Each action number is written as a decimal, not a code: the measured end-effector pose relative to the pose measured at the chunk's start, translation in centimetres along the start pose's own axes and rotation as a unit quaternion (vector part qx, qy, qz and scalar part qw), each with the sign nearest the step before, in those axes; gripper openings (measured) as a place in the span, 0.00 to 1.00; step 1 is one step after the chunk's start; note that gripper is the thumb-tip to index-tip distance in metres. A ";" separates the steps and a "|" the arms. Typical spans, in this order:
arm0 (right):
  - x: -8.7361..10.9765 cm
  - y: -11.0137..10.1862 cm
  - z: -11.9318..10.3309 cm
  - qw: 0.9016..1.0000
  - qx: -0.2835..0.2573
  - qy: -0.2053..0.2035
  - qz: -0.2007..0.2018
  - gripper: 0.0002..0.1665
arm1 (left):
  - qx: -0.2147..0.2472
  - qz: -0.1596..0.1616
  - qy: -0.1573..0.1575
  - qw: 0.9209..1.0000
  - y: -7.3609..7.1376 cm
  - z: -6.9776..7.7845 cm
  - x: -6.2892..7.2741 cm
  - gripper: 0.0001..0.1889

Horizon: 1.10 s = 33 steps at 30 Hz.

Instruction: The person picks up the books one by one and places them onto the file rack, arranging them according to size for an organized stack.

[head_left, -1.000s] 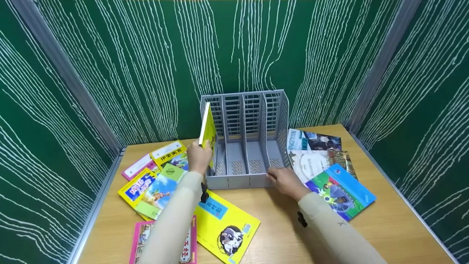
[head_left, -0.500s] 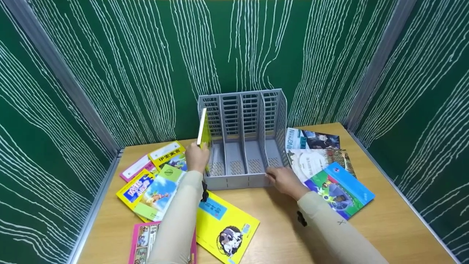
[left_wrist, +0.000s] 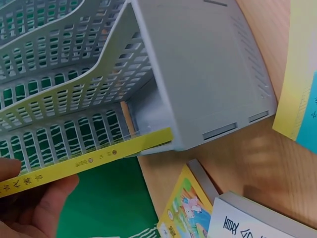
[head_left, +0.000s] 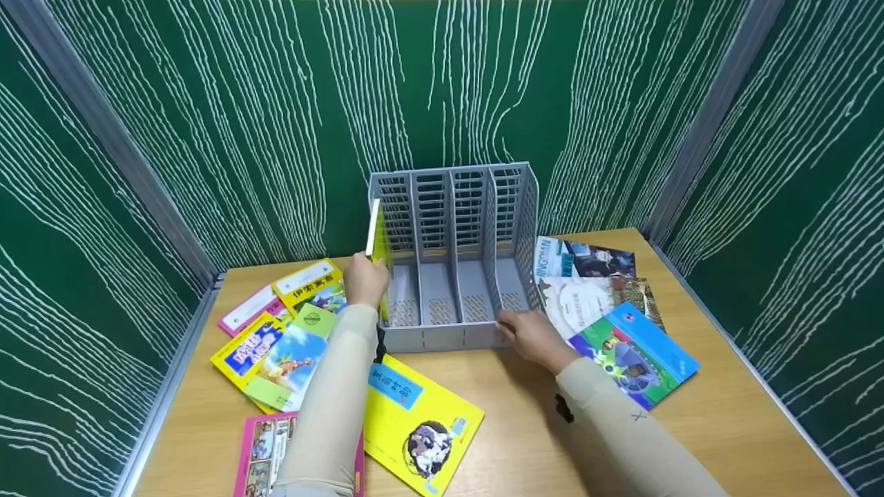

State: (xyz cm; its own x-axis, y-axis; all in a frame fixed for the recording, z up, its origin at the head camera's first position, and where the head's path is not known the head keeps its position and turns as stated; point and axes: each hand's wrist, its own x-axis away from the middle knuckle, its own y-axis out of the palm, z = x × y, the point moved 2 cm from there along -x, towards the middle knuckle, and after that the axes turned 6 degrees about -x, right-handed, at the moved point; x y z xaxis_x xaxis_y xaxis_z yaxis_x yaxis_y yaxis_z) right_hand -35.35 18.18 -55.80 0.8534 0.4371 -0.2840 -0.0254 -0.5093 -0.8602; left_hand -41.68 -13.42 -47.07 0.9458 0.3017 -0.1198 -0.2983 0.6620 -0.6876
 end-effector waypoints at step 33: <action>0.0 0.2 0.3 1.000 -0.017 0.012 -0.006 0.15 | -0.011 0.089 0.246 0.965 -5.9 4.1 1.9 0.34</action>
State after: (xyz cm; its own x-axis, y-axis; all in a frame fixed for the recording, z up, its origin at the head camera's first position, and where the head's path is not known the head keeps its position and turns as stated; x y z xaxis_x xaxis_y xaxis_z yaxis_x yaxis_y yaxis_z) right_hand -35.48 18.29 -56.08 0.8663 0.4244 -0.2634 0.0012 -0.5290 -0.8486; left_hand -38.66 -13.99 -40.33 0.8274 0.0437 -0.5599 -0.4645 0.6135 -0.6386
